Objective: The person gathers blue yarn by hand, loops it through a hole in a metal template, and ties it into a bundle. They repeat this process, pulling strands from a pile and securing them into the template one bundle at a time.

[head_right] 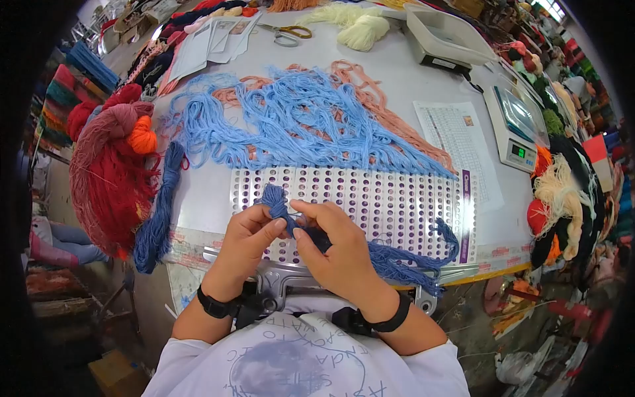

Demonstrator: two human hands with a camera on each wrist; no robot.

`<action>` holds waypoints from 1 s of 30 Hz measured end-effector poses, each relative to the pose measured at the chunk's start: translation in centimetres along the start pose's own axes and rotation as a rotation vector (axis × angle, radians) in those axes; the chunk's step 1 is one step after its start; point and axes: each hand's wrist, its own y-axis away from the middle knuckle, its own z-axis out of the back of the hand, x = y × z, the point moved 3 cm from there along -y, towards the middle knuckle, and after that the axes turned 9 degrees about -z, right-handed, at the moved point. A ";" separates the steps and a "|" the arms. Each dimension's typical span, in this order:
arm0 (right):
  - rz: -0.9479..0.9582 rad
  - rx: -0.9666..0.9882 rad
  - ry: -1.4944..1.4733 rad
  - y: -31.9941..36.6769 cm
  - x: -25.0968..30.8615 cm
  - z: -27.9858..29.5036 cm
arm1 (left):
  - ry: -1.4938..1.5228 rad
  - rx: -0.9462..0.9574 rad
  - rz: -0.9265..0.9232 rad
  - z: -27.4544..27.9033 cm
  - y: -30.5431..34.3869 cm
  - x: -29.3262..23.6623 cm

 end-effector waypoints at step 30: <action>0.327 -0.189 0.255 -0.4 0.7 0.1 | -0.421 -0.013 -0.187 -0.9 0.1 -2.4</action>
